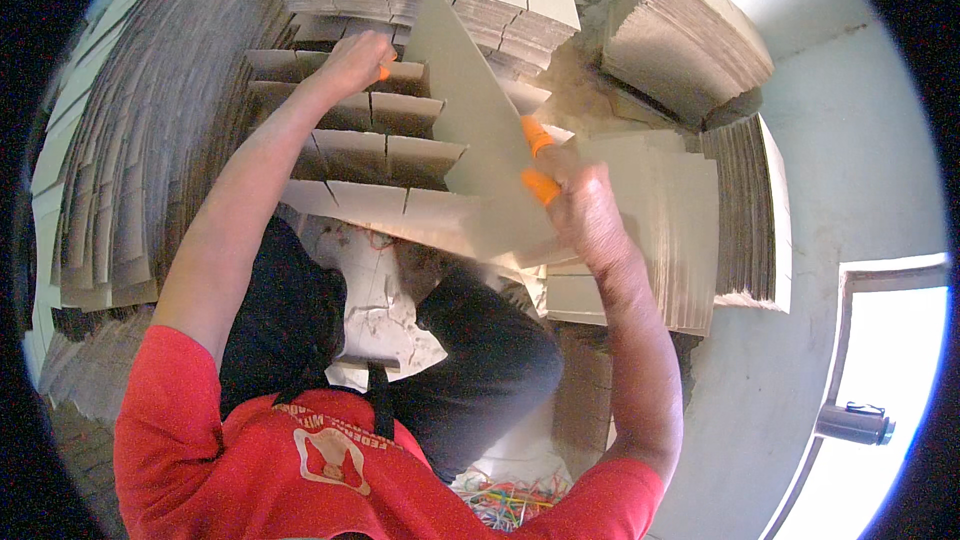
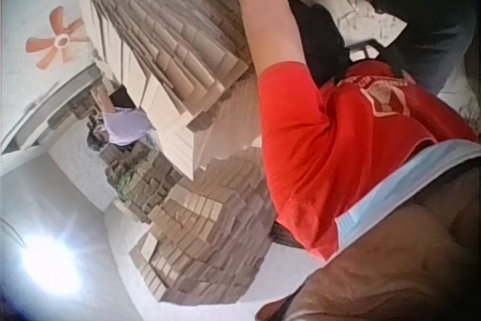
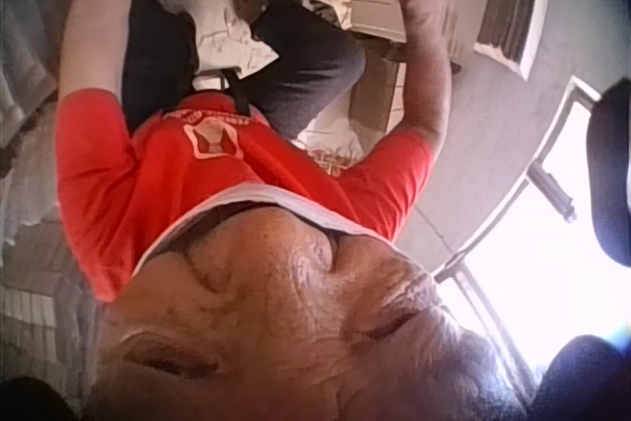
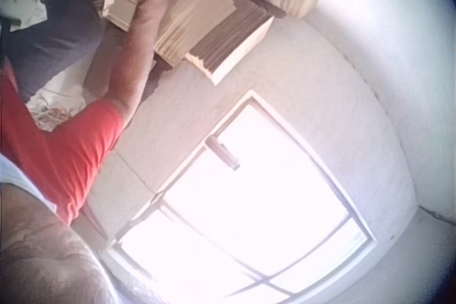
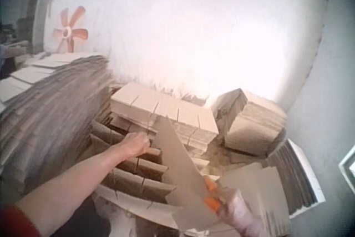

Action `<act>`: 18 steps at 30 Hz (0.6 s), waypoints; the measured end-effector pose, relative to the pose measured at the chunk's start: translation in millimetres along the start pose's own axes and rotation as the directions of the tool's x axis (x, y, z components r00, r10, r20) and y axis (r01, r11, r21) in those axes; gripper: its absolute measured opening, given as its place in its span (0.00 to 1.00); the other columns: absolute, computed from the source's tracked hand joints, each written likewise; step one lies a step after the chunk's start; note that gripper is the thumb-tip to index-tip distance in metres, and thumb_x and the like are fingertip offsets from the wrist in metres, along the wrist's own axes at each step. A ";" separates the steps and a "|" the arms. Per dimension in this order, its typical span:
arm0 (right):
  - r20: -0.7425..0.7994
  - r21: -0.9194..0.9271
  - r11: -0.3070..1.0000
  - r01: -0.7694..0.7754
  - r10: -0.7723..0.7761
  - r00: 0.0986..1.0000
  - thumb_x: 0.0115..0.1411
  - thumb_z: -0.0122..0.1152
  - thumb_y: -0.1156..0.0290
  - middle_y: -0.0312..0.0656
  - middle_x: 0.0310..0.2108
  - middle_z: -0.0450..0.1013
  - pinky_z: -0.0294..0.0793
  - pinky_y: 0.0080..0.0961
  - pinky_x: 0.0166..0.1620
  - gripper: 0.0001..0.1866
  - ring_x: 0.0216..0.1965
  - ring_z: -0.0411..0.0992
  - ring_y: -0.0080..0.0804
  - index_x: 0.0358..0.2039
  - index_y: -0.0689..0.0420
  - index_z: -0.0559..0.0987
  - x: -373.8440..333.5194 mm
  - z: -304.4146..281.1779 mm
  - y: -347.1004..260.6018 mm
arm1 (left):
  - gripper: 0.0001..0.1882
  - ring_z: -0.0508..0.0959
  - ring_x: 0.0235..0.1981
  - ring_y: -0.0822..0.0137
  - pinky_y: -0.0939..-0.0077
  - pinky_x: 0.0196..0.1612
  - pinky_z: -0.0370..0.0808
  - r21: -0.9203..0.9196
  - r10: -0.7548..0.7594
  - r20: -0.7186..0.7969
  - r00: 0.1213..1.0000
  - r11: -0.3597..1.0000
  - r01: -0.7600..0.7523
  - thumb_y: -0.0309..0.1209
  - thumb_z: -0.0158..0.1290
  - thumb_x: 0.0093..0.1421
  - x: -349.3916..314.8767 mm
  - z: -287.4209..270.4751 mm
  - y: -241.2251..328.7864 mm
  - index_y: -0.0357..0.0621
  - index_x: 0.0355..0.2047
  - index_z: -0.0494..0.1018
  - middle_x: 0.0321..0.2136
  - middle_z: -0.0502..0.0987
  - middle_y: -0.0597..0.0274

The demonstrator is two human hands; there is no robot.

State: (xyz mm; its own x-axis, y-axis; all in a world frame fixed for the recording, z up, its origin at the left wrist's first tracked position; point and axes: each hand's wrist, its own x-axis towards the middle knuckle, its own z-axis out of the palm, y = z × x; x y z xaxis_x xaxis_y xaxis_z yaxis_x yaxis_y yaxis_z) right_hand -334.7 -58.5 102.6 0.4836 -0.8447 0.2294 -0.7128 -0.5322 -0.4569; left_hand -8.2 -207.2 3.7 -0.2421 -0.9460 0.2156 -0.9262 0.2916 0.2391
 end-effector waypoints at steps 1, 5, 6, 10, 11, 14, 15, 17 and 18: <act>0.006 0.078 0.997 -0.010 0.010 1.000 0.55 0.65 0.80 0.56 0.35 0.76 0.74 0.28 0.40 0.20 0.35 0.73 0.44 0.50 0.61 0.77 5.3 -3.6 -1.7 | 0.06 0.80 0.39 0.42 0.51 0.40 0.77 0.004 0.002 -0.006 1.000 1.000 -0.002 0.24 0.62 0.49 -0.2 1.7 0.7 0.36 0.28 0.78 0.34 0.80 0.42; 0.197 -0.006 0.999 -0.039 0.040 0.980 0.55 0.64 0.81 0.58 0.42 0.76 0.76 0.35 0.44 0.21 0.42 0.76 0.54 0.51 0.61 0.77 33.7 -19.2 -13.9 | 0.05 0.80 0.36 0.41 0.51 0.36 0.76 -0.008 0.087 -0.045 0.995 0.996 -0.088 0.23 0.60 0.48 -3.2 4.9 -13.0 0.35 0.26 0.77 0.30 0.79 0.42; 0.183 -0.001 1.000 -0.027 0.027 0.983 0.55 0.64 0.82 0.58 0.43 0.76 0.75 0.35 0.44 0.22 0.43 0.76 0.54 0.52 0.61 0.77 32.7 -16.8 -14.4 | 0.05 0.80 0.36 0.41 0.51 0.36 0.76 -0.029 0.087 -0.049 0.995 0.996 -0.089 0.23 0.60 0.48 -2.4 5.7 -11.4 0.35 0.27 0.77 0.30 0.80 0.42; 0.121 0.015 0.996 0.085 -0.086 0.989 0.51 0.64 0.83 0.58 0.45 0.75 0.74 0.38 0.46 0.29 0.46 0.75 0.55 0.56 0.61 0.73 26.2 2.4 -12.9 | 0.08 0.80 0.40 0.42 0.53 0.42 0.77 0.000 0.046 -0.028 0.999 0.999 -0.046 0.24 0.62 0.51 0.2 6.2 -3.4 0.38 0.33 0.80 0.35 0.80 0.43; 0.104 0.017 0.992 0.127 -0.128 0.986 0.51 0.64 0.84 0.58 0.45 0.75 0.74 0.39 0.46 0.31 0.47 0.74 0.55 0.57 0.61 0.72 24.5 4.0 -12.8 | 0.10 0.80 0.40 0.43 0.52 0.42 0.77 0.009 0.032 -0.020 0.999 0.999 -0.032 0.24 0.62 0.51 -0.2 4.3 -2.9 0.39 0.35 0.79 0.35 0.80 0.43; 0.172 -0.038 0.993 0.111 -0.103 0.980 0.48 0.63 0.85 0.59 0.46 0.74 0.74 0.39 0.48 0.37 0.48 0.74 0.56 0.62 0.59 0.67 21.9 2.4 -20.5 | 0.15 0.80 0.39 0.44 0.53 0.43 0.77 0.022 0.062 -0.114 0.992 0.998 -0.060 0.28 0.63 0.53 -8.1 2.8 -7.3 0.42 0.42 0.79 0.34 0.80 0.46; 0.187 -0.028 0.996 0.084 -0.077 0.979 0.50 0.63 0.85 0.58 0.49 0.73 0.74 0.39 0.49 0.38 0.50 0.73 0.55 0.63 0.58 0.66 21.0 -0.5 -24.1 | 0.16 0.80 0.38 0.45 0.54 0.43 0.77 0.033 0.109 -0.212 0.971 0.994 -0.104 0.30 0.63 0.53 -12.3 -4.1 0.3 0.43 0.43 0.78 0.33 0.80 0.46; 0.217 -0.006 1.000 0.019 -0.017 0.976 0.52 0.62 0.83 0.56 0.55 0.71 0.73 0.38 0.53 0.39 0.55 0.71 0.54 0.66 0.54 0.64 18.2 -4.4 -25.5 | 0.18 0.80 0.37 0.46 0.55 0.42 0.78 0.061 0.201 -0.394 0.897 0.979 -0.193 0.34 0.63 0.54 -29.6 -29.9 31.1 0.44 0.45 0.78 0.32 0.80 0.47; 0.194 0.000 0.999 0.032 -0.031 0.981 0.52 0.62 0.84 0.56 0.55 0.71 0.73 0.38 0.53 0.39 0.54 0.72 0.54 0.66 0.54 0.64 15.0 -4.4 -24.1 | 0.15 0.80 0.37 0.46 0.54 0.42 0.78 0.046 0.209 -0.302 0.930 0.978 -0.204 0.33 0.62 0.54 -42.4 -39.6 49.1 0.43 0.41 0.78 0.32 0.80 0.46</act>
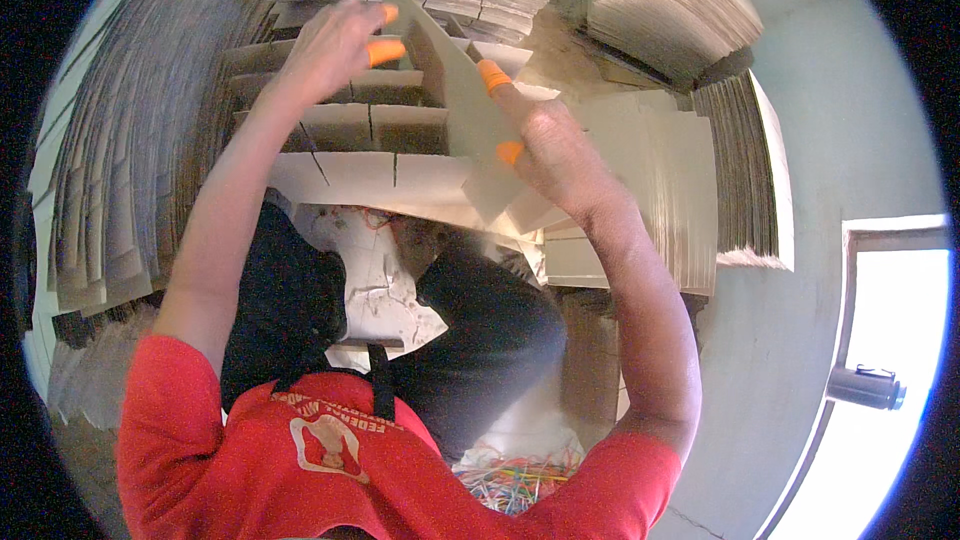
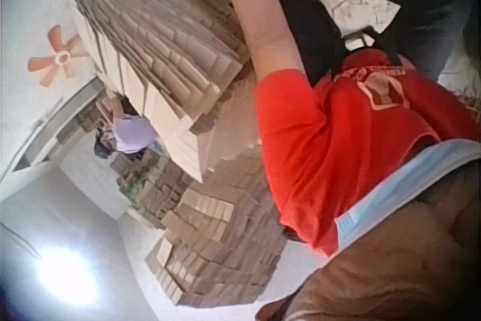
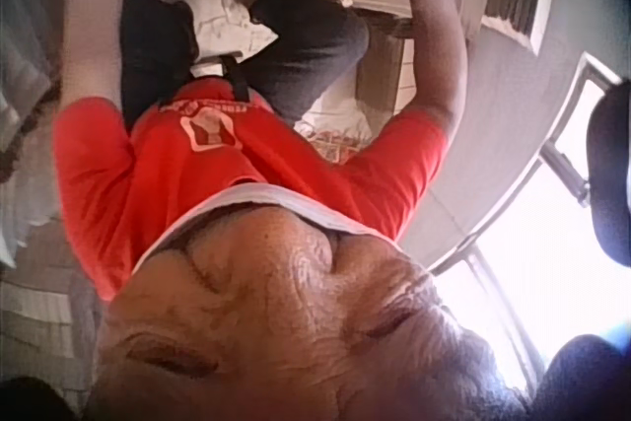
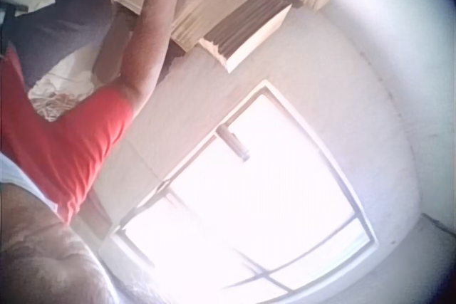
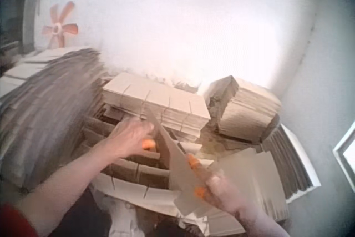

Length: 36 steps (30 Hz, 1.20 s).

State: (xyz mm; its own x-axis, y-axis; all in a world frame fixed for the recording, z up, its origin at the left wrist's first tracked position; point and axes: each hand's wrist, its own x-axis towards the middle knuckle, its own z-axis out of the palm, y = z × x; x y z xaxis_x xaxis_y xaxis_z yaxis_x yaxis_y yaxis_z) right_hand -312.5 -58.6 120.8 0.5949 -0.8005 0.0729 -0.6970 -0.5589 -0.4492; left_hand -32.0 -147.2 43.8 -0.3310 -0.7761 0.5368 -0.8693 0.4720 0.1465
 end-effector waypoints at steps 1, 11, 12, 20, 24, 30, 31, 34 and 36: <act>-0.027 0.003 1.000 0.010 -0.010 1.000 0.51 0.62 0.84 0.56 0.55 0.72 0.73 0.38 0.53 0.39 0.54 0.72 0.53 0.66 0.54 0.64 -4.5 2.1 3.2 | 0.11 0.80 0.37 0.47 0.54 0.41 0.77 -0.019 0.011 0.099 0.995 1.000 -0.010 0.31 0.61 0.54 -7.7 -11.8 24.0 0.42 0.37 0.78 0.31 0.80 0.45; 0.192 -0.018 0.964 -0.266 0.264 0.945 0.52 0.62 0.80 0.55 0.39 0.77 0.75 0.42 0.45 0.38 0.43 0.75 0.54 0.65 0.51 0.64 -11.3 35.2 13.8 | 0.04 0.79 0.37 0.43 0.48 0.39 0.74 -0.192 0.055 0.316 0.947 0.981 0.007 0.19 0.53 0.49 -49.0 24.3 50.2 0.38 0.26 0.75 0.30 0.78 0.45; 0.239 -0.065 0.959 -0.276 0.284 0.929 0.53 0.62 0.79 0.54 0.37 0.77 0.75 0.43 0.43 0.38 0.41 0.76 0.54 0.65 0.51 0.65 -13.2 49.5 19.8 | 0.04 0.79 0.38 0.43 0.49 0.40 0.74 -0.166 0.036 0.359 0.933 0.986 0.027 0.21 0.54 0.50 -50.1 23.4 51.1 0.38 0.28 0.76 0.31 0.79 0.45; -0.372 -0.363 0.846 -0.392 0.254 0.893 0.59 0.63 0.66 0.49 0.37 0.77 0.77 0.43 0.41 0.29 0.38 0.77 0.51 0.62 0.50 0.68 -72.0 45.1 50.1 | 0.19 0.79 0.42 0.49 0.57 0.44 0.76 -0.212 0.002 -0.039 0.999 0.977 -0.011 0.38 0.61 0.57 -73.0 -14.2 51.0 0.46 0.48 0.77 0.41 0.80 0.50; -0.639 -0.586 0.460 -0.667 0.245 0.729 0.56 0.66 0.61 0.49 0.43 0.74 0.75 0.41 0.45 0.28 0.45 0.72 0.48 0.56 0.56 0.71 -149.7 48.4 144.7 | 0.20 0.79 0.39 0.55 0.64 0.42 0.76 -0.246 -0.106 -0.237 0.966 0.968 0.046 0.31 0.64 0.54 -100.4 -47.6 57.9 0.45 0.48 0.77 0.39 0.80 0.54; -0.587 -0.443 0.422 -0.791 0.531 0.612 0.50 0.73 0.59 0.55 0.45 0.75 0.74 0.43 0.48 0.29 0.46 0.73 0.52 0.49 0.59 0.75 -188.8 38.1 195.5 | 0.20 0.80 0.40 0.59 0.67 0.43 0.76 -0.238 -0.214 -0.253 0.943 0.959 0.154 0.26 0.65 0.53 -138.0 -48.7 44.6 0.43 0.48 0.79 0.38 0.81 0.56; -0.629 -0.359 0.436 -0.825 0.540 0.559 0.50 0.73 0.60 0.55 0.44 0.75 0.74 0.43 0.48 0.28 0.45 0.74 0.52 0.49 0.59 0.75 -192.7 34.4 198.2 | 0.20 0.80 0.40 0.59 0.68 0.43 0.76 -0.260 -0.236 -0.238 0.942 0.950 0.172 0.26 0.65 0.53 -140.4 -48.9 43.6 0.43 0.47 0.79 0.38 0.81 0.56; -0.706 -0.081 0.424 -0.902 0.615 0.352 0.55 0.69 0.70 0.57 0.43 0.77 0.76 0.41 0.47 0.22 0.44 0.77 0.51 0.49 0.62 0.76 -186.4 16.3 181.1 | 0.19 0.79 0.40 0.60 0.68 0.44 0.76 -0.286 -0.314 -0.233 0.920 0.927 0.244 0.26 0.65 0.52 -149.1 -53.2 42.8 0.42 0.46 0.79 0.38 0.81 0.56; -0.768 0.092 0.447 -0.890 0.600 0.222 0.57 0.65 0.75 0.53 0.42 0.78 0.76 0.36 0.49 0.19 0.44 0.77 0.46 0.49 0.63 0.75 -175.3 2.9 164.0 | 0.19 0.79 0.41 0.60 0.68 0.45 0.76 -0.293 -0.312 -0.250 0.917 0.927 0.236 0.26 0.65 0.52 -151.5 -55.6 42.3 0.42 0.46 0.79 0.38 0.81 0.56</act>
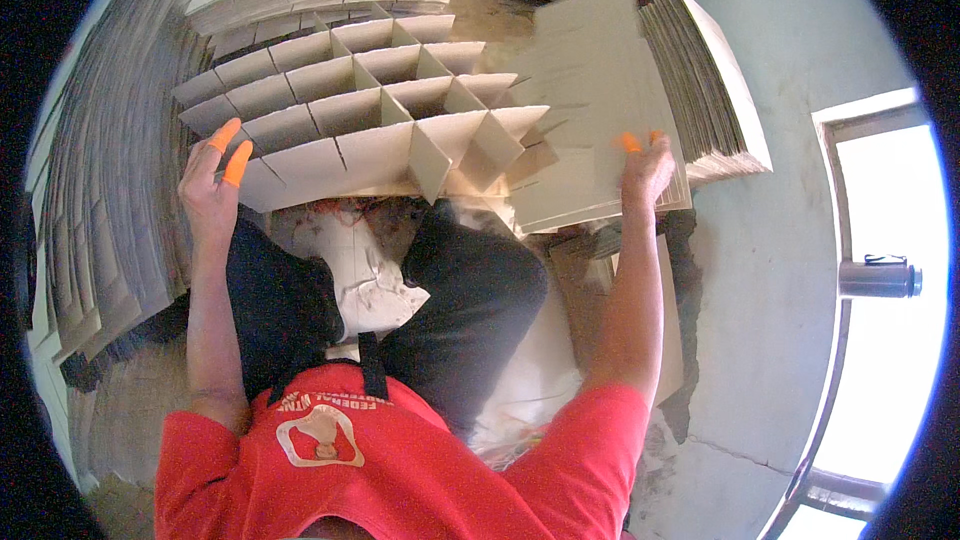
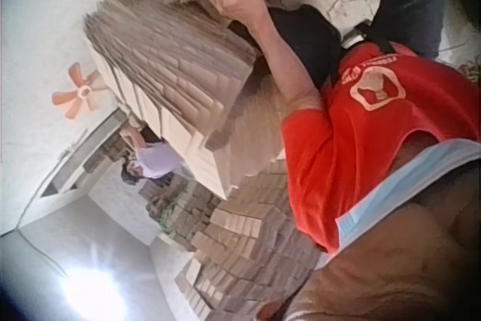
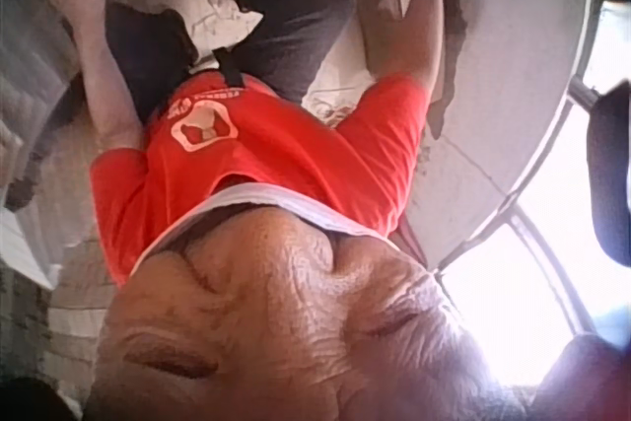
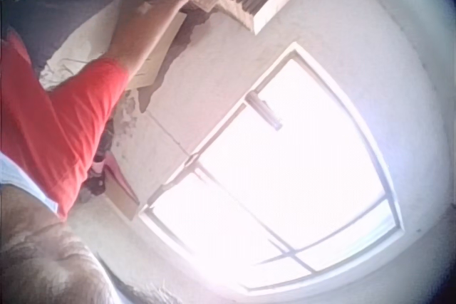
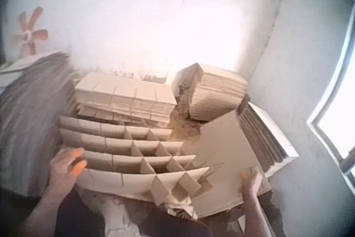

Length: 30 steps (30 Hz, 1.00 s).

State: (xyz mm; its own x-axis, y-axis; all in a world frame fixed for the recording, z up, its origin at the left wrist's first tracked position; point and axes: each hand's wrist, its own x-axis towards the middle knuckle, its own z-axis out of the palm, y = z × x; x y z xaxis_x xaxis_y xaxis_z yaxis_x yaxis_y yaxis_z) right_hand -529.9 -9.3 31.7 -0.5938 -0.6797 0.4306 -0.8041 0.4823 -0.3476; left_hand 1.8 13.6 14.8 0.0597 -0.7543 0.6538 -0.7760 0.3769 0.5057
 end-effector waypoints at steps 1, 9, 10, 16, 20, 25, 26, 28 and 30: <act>-0.046 0.067 0.996 -0.055 0.058 0.997 0.58 0.63 0.77 0.52 0.41 0.79 0.76 0.33 0.50 0.18 0.45 0.78 0.43 0.50 0.64 0.75 1.1 -5.5 -5.8 | 0.19 0.79 0.42 0.59 0.68 0.45 0.76 -0.007 0.003 -0.008 1.000 1.000 -0.003 0.25 0.65 0.52 -0.1 0.0 0.5 0.41 0.46 0.79 0.38 0.81 0.56; -0.289 0.596 0.550 0.584 -0.532 0.796 0.57 0.64 0.83 0.43 0.50 0.76 0.74 0.23 0.51 0.32 0.44 0.72 0.21 0.63 0.60 0.69 -12.9 -110.8 -158.3 | 0.18 0.79 0.40 0.58 0.60 0.43 0.77 0.032 0.189 0.188 0.964 0.980 -0.198 0.31 0.64 0.53 2.5 22.3 4.4 0.41 0.44 0.79 0.36 0.81 0.54; -0.240 0.585 0.510 0.631 -0.635 0.735 0.56 0.65 0.83 0.42 0.50 0.77 0.74 0.21 0.50 0.33 0.43 0.72 0.19 0.63 0.59 0.70 -19.1 -115.6 -173.6 | 0.17 0.79 0.38 0.57 0.59 0.41 0.77 0.038 0.240 0.222 0.945 0.966 -0.255 0.31 0.64 0.52 2.6 26.4 2.1 0.40 0.43 0.80 0.36 0.81 0.53; -0.015 0.810 0.317 0.493 -0.829 0.559 0.50 0.71 0.82 0.30 0.43 0.77 0.72 0.14 0.43 0.35 0.33 0.62 0.14 0.60 0.58 0.73 -46.1 -90.8 -241.6 | 0.08 0.79 0.32 0.52 0.59 0.38 0.74 -0.077 0.249 0.273 0.929 0.968 -0.237 0.32 0.59 0.54 -5.5 42.8 -8.9 0.41 0.33 0.79 0.26 0.80 0.52; 0.198 0.660 0.491 0.569 -0.844 0.499 0.57 0.64 0.82 0.46 0.57 0.72 0.77 0.27 0.55 0.32 0.54 0.73 0.27 0.63 0.60 0.67 -50.6 -81.1 -260.3 | 0.08 0.79 0.30 0.50 0.57 0.39 0.76 -0.098 0.225 0.305 0.925 0.974 -0.204 0.28 0.61 0.53 -6.6 41.6 -9.9 0.39 0.33 0.80 0.29 0.81 0.50; 0.250 0.773 0.463 0.433 -0.850 0.464 0.57 0.63 0.83 0.45 0.60 0.69 0.74 0.27 0.58 0.32 0.58 0.69 0.28 0.64 0.59 0.67 -56.7 -78.0 -270.3 | 0.06 0.78 0.30 0.50 0.57 0.38 0.75 -0.035 0.204 0.291 0.935 0.979 -0.202 0.27 0.61 0.52 -6.2 46.3 -11.0 0.41 0.31 0.80 0.27 0.80 0.51; 0.284 0.803 0.473 0.362 -0.839 0.465 0.57 0.62 0.84 0.44 0.61 0.69 0.74 0.26 0.59 0.33 0.59 0.69 0.28 0.64 0.58 0.67 -58.5 -83.0 -272.4 | 0.06 0.78 0.30 0.51 0.58 0.37 0.74 -0.028 0.195 0.292 0.936 0.980 -0.196 0.28 0.61 0.52 -6.5 46.8 -11.7 0.41 0.31 0.80 0.27 0.80 0.51; 0.259 0.754 0.480 0.449 -0.845 0.468 0.57 0.62 0.85 0.43 0.60 0.70 0.73 0.24 0.59 0.33 0.58 0.69 0.26 0.64 0.59 0.67 -58.3 -86.7 -271.6 | 0.07 0.78 0.30 0.52 0.58 0.37 0.74 -0.042 0.184 0.303 0.935 0.983 -0.180 0.28 0.61 0.52 -7.5 45.6 -12.7 0.42 0.31 0.80 0.26 0.80 0.52; 0.257 0.716 0.486 0.502 -0.851 0.457 0.57 0.62 0.85 0.42 0.59 0.70 0.72 0.23 0.58 0.33 0.57 0.70 0.25 0.64 0.59 0.67 -58.3 -83.8 -271.7 | 0.07 0.78 0.30 0.53 0.59 0.37 0.74 -0.059 0.198 0.307 0.931 0.980 -0.189 0.28 0.61 0.52 -8.2 44.5 -12.3 0.42 0.31 0.80 0.26 0.79 0.52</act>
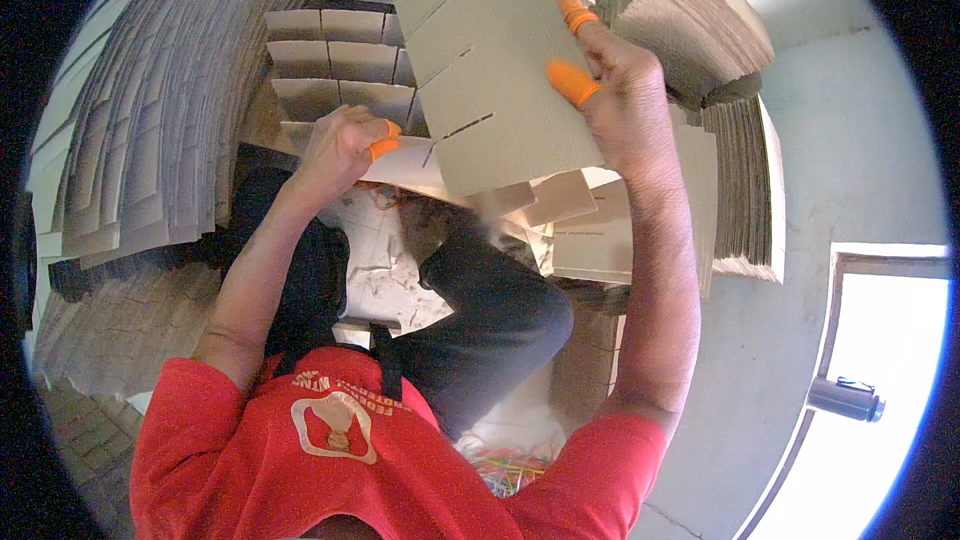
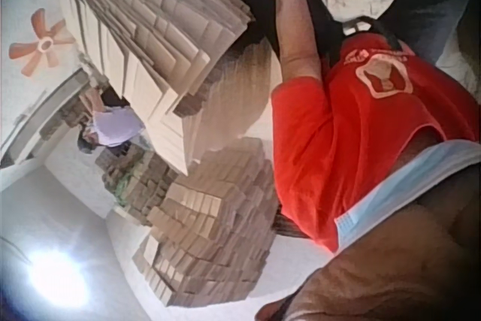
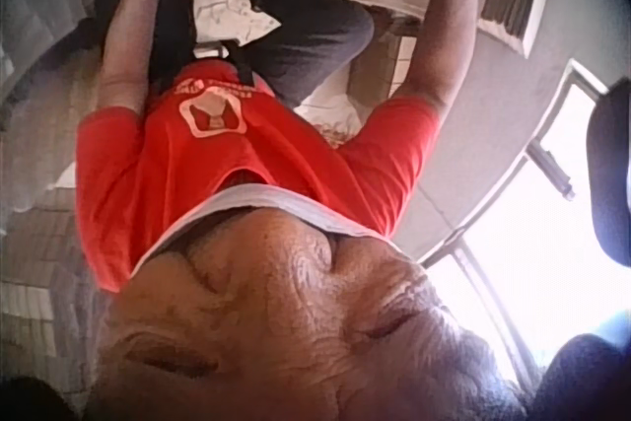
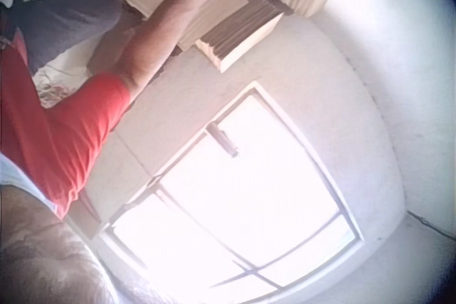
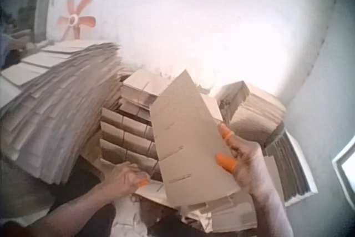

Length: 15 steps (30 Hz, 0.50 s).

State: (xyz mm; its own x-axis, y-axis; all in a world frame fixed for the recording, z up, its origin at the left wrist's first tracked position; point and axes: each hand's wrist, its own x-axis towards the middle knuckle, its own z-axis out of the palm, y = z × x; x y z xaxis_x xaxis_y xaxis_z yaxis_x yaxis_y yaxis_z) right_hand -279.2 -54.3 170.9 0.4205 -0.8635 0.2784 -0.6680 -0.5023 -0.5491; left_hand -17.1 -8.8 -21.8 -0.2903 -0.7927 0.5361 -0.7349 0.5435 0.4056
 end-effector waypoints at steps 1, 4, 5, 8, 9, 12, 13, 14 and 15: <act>0.016 -0.016 1.000 -0.001 0.001 1.000 0.56 0.63 0.86 0.43 0.59 0.70 0.72 0.23 0.58 0.33 0.57 0.70 0.24 0.64 0.60 0.67 -0.9 5.0 5.5 | 0.07 0.78 0.30 0.54 0.59 0.37 0.74 -0.003 0.019 0.000 1.000 1.000 -0.019 0.28 0.61 0.52 0.3 -0.9 0.8 0.42 0.32 0.80 0.26 0.79 0.53; 0.042 -0.005 0.997 0.079 -0.079 0.996 0.55 0.63 0.86 0.41 0.58 0.71 0.71 0.19 0.56 0.34 0.55 0.70 0.22 0.63 0.61 0.68 -3.7 27.6 20.2 | 0.06 0.78 0.31 0.54 0.60 0.37 0.74 -0.016 0.058 0.008 0.998 0.998 -0.058 0.26 0.60 0.51 -0.2 -0.3 2.5 0.42 0.32 0.80 0.26 0.79 0.53; 0.046 0.009 0.993 0.119 -0.120 0.992 0.55 0.64 0.86 0.40 0.58 0.72 0.70 0.18 0.55 0.34 0.54 0.70 0.20 0.63 0.61 0.68 -3.3 35.0 20.1 | 0.06 0.78 0.31 0.54 0.60 0.37 0.74 -0.020 0.068 0.012 0.998 0.998 -0.067 0.26 0.60 0.51 -0.1 0.3 3.5 0.42 0.31 0.80 0.25 0.79 0.53; 0.097 -0.014 0.987 0.159 -0.157 0.983 0.52 0.65 0.86 0.50 0.46 0.76 0.74 0.27 0.47 0.29 0.45 0.76 0.38 0.56 0.63 0.72 0.1 55.6 25.0 | 0.01 0.77 0.27 0.56 0.63 0.34 0.71 -0.041 0.081 -0.107 0.991 0.996 -0.085 0.22 0.52 0.46 5.2 1.0 10.8 0.42 0.22 0.73 0.19 0.76 0.56; 0.079 0.008 0.970 0.242 -0.242 0.967 0.52 0.65 0.85 0.59 0.43 0.76 0.76 0.33 0.45 0.26 0.43 0.78 0.47 0.54 0.63 0.74 3.4 64.4 23.1 | 0.03 0.77 0.28 0.55 0.62 0.35 0.71 -0.034 0.068 -0.064 0.996 0.997 -0.070 0.22 0.54 0.47 4.7 0.0 8.7 0.42 0.25 0.75 0.21 0.77 0.55; 0.193 -0.133 0.982 0.132 -0.105 0.976 0.51 0.67 0.83 0.55 0.46 0.77 0.76 0.33 0.48 0.31 0.47 0.77 0.41 0.57 0.61 0.71 3.6 80.9 13.1 | 0.08 0.78 0.31 0.54 0.60 0.37 0.73 -0.023 0.030 0.028 0.999 0.999 -0.029 0.23 0.58 0.48 4.3 -1.6 3.5 0.42 0.31 0.80 0.26 0.78 0.54; 0.224 -0.194 0.975 0.111 -0.066 0.972 0.52 0.68 0.82 0.52 0.48 0.77 0.76 0.31 0.49 0.33 0.48 0.77 0.36 0.60 0.60 0.70 5.9 83.0 13.8 | 0.07 0.78 0.30 0.54 0.60 0.37 0.72 -0.025 0.017 0.033 0.999 1.000 -0.017 0.23 0.58 0.49 4.6 -0.8 2.9 0.42 0.31 0.79 0.25 0.78 0.54; 0.254 -0.189 0.973 0.133 -0.082 0.964 0.52 0.68 0.82 0.53 0.48 0.77 0.76 0.32 0.49 0.33 0.48 0.77 0.40 0.60 0.60 0.70 10.1 82.0 14.7 | 0.07 0.78 0.30 0.54 0.60 0.37 0.72 -0.027 0.005 0.039 0.999 1.000 -0.004 0.24 0.58 0.49 5.0 0.2 2.3 0.42 0.31 0.79 0.25 0.78 0.54; 0.281 -0.183 0.971 0.152 -0.097 0.955 0.52 0.67 0.82 0.54 0.47 0.76 0.76 0.33 0.48 0.33 0.47 0.77 0.43 0.60 0.60 0.70 14.5 80.3 16.2 | 0.07 0.78 0.30 0.54 0.60 0.37 0.72 -0.023 0.009 0.029 1.000 1.000 -0.008 0.24 0.59 0.50 4.9 1.3 2.1 0.42 0.31 0.79 0.25 0.78 0.54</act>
State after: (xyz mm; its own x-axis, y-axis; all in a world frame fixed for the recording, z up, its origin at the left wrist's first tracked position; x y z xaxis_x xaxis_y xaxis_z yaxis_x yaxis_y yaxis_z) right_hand -234.6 -71.4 102.7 0.6388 -0.7631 0.0975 -0.6969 -0.6277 -0.3469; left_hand -20.8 -11.9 -19.3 -0.3142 -0.7955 0.5182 -0.7182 0.5562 0.4183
